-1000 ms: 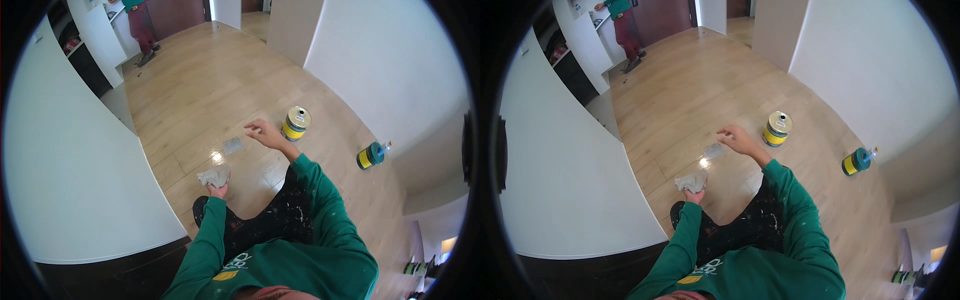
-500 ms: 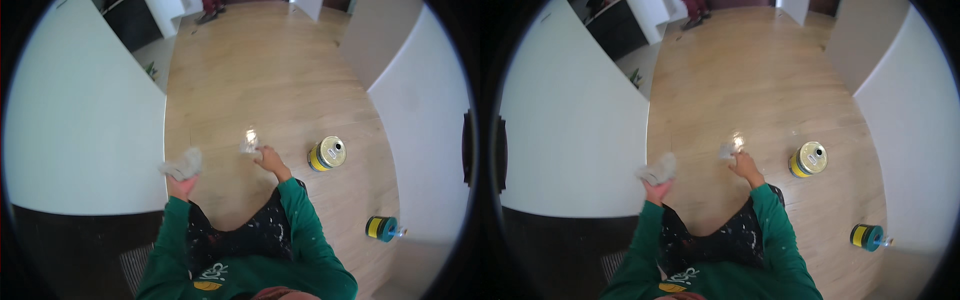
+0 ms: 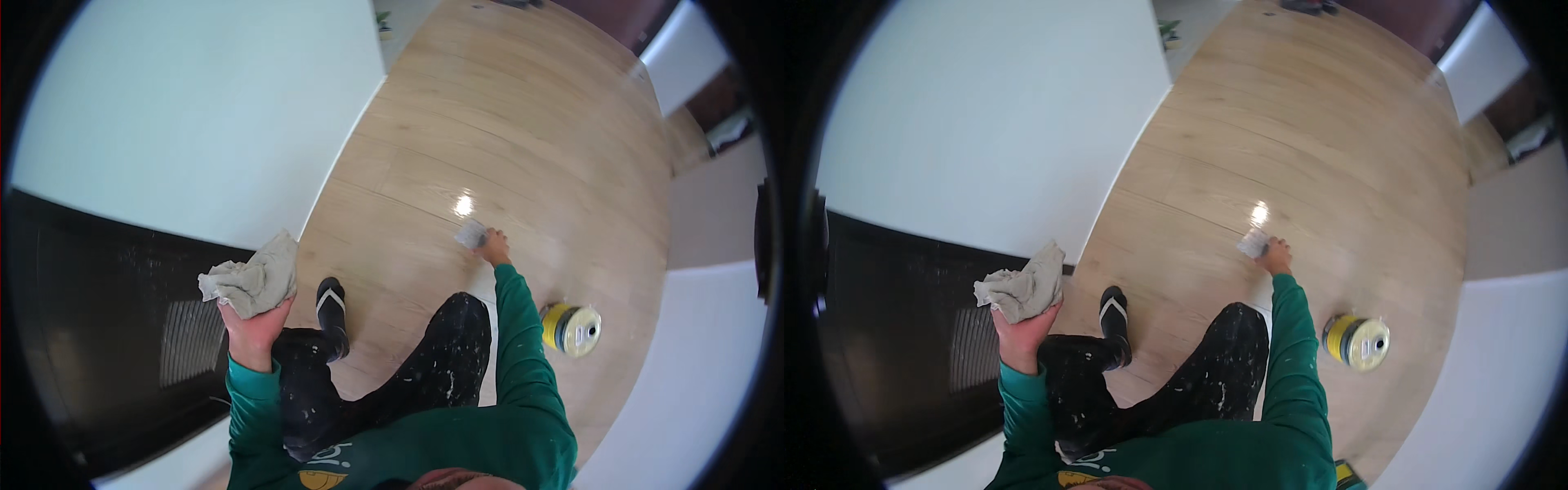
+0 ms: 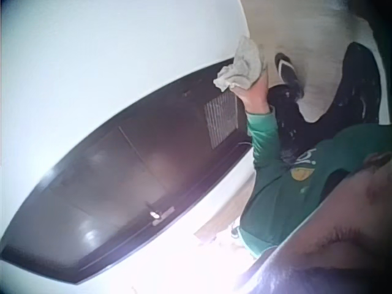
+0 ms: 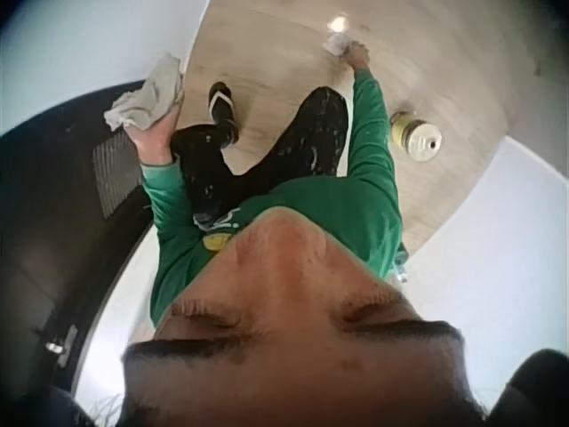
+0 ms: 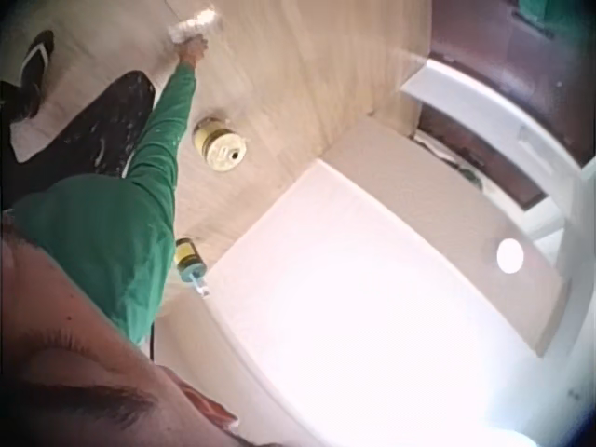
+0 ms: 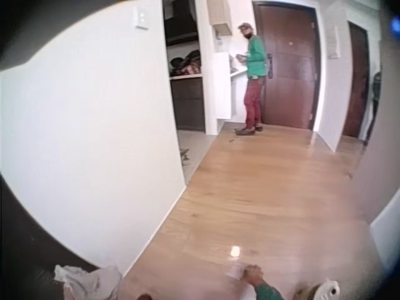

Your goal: The person applies a liquid sealant from a can to floor tiles using a cloth and a scraper, wiping the surface and cleaning the edges near a white wall.

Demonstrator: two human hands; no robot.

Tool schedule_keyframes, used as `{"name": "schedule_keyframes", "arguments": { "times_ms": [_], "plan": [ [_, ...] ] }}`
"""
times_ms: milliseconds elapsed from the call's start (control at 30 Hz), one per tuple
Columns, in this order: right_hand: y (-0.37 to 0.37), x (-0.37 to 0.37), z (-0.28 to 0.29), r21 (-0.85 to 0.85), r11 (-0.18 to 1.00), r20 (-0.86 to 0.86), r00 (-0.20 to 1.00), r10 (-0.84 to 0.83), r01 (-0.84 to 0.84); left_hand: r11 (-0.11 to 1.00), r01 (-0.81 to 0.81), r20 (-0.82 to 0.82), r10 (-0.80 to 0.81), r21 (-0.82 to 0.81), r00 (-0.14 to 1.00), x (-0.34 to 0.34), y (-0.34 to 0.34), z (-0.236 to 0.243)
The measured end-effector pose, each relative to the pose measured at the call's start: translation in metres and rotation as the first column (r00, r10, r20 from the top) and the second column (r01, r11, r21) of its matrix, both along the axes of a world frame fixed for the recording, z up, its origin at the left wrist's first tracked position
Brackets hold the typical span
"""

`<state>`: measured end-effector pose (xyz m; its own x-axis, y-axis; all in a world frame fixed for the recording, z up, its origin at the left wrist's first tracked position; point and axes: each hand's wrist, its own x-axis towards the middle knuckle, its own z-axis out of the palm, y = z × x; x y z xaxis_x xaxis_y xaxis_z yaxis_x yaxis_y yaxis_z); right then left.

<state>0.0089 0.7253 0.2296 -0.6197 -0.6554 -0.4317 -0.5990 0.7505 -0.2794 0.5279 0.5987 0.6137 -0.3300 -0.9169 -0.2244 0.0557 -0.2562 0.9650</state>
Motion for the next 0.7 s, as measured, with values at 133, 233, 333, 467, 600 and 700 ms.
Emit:
{"name": "schedule_keyframes", "arguments": {
  "times_ms": [133, 233, 333, 467, 600, 700],
  "plan": [
    [-0.013, -0.002, -0.017, 0.076, 0.996, -0.106, 0.993, 0.045, -0.037, 0.801, 0.433, 0.906, 0.312, -0.413, 0.287, 0.0, 0.031, 0.041],
    [-0.021, -0.001, -0.026, 0.072, 0.997, -0.131, 0.991, 0.039, -0.03, 0.878, 0.289, 0.889, 0.264, -0.382, 0.374, 0.021, 0.041, 0.036],
    [-0.023, -0.009, -0.031, 0.152, 0.988, -0.146, 0.989, 0.02, 0.003, 0.957, -0.022, 0.735, 0.236, -0.288, 0.636, 0.036, 0.043, 0.025],
    [-0.02, -0.015, -0.033, 0.204, 0.977, -0.154, 0.988, -0.022, 0.054, 0.925, 0.034, 0.811, 0.313, -0.378, 0.494, 0.033, 0.046, 0.04],
    [-0.017, -0.02, -0.033, 0.249, 0.967, -0.149, 0.989, -0.021, 0.058, 0.9, 0.103, 0.84, 0.348, -0.424, 0.417, 0.028, 0.046, 0.042],
    [-0.006, 0.003, -0.037, 0.145, 0.982, -0.207, 0.974, -0.092, 0.124, 0.898, 0.094, 0.804, 0.335, -0.431, 0.492, 0.019, 0.045, 0.046]
  ]
}}
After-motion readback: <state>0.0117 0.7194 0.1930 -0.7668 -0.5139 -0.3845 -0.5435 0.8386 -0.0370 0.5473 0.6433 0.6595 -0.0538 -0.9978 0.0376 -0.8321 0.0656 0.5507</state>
